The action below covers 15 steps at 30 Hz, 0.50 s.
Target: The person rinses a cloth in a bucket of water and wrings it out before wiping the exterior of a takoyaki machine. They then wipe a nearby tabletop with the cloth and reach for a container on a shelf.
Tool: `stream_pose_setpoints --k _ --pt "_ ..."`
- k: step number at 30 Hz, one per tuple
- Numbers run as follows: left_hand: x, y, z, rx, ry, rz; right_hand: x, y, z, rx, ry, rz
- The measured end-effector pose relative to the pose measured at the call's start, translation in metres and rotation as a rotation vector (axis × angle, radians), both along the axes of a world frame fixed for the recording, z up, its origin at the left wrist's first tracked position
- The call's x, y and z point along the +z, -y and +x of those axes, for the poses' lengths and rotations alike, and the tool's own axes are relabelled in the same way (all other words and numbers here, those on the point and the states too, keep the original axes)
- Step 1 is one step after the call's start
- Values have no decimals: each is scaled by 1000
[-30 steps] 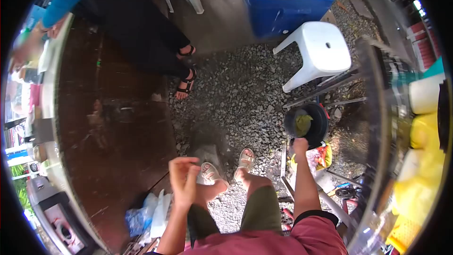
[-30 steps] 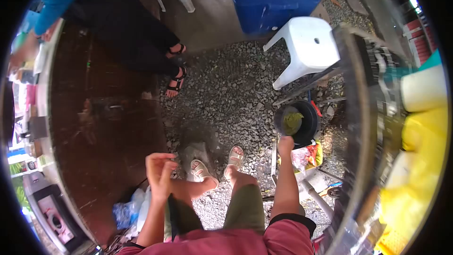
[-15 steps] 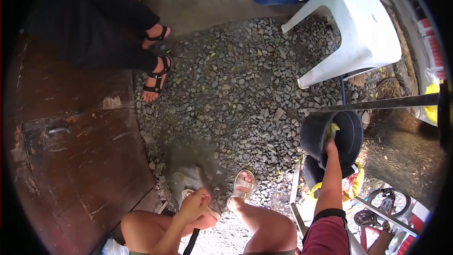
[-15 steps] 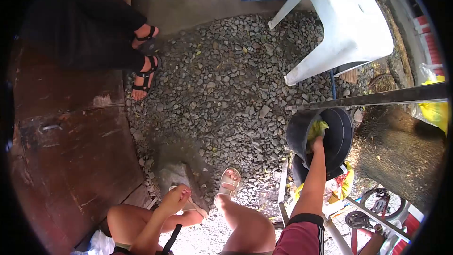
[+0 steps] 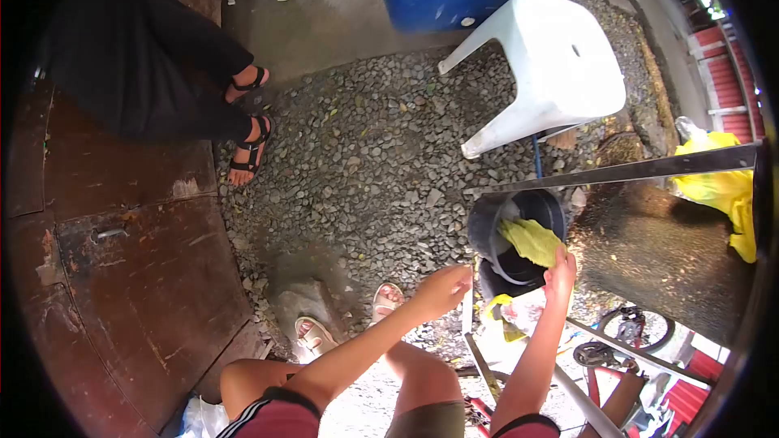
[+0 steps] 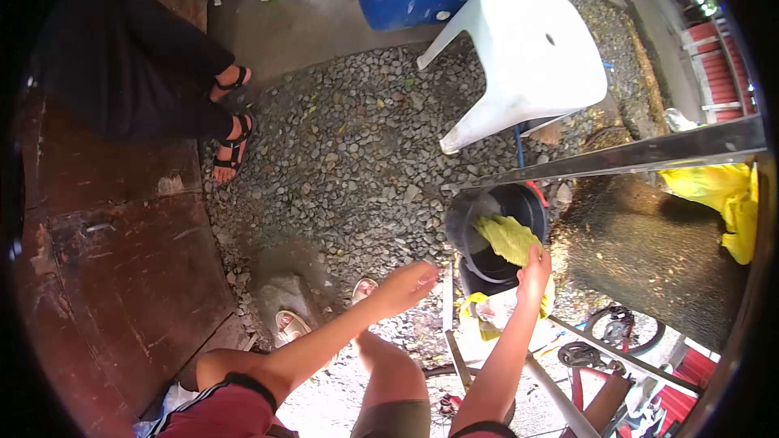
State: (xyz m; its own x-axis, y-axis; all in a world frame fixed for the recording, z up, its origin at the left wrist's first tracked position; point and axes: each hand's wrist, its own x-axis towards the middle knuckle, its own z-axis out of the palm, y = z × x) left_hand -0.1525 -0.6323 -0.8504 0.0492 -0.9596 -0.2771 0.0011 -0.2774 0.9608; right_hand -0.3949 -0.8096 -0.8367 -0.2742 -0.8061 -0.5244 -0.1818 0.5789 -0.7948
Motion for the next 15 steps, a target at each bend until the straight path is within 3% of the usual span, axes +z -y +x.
stream_pose_setpoints --k 1,3,6,7,9,11,13,15 --pt "33 41 -5 -30 -74 -12 40 -11 15 -32 -4 -32" --pt "20 96 -54 17 -123 -180 86 -22 22 -74 64 -105" --pt "40 146 -80 -240 282 -90 126 -36 20 -86 182 -205" --pt "36 154 -87 -372 313 -17 135 -39 17 -71 223 -231" --pt "38 156 -105 -414 370 82 149 -42 11 -17 275 -219" --pt "-36 170 -145 -231 2 -176 165 -48 13 20 320 -190" --pt "-17 168 -141 -51 -117 -109 152 -54 -9 41 229 -151" --pt "-1 170 -128 -71 -158 -37 126 -59 -34 79 31 -73"
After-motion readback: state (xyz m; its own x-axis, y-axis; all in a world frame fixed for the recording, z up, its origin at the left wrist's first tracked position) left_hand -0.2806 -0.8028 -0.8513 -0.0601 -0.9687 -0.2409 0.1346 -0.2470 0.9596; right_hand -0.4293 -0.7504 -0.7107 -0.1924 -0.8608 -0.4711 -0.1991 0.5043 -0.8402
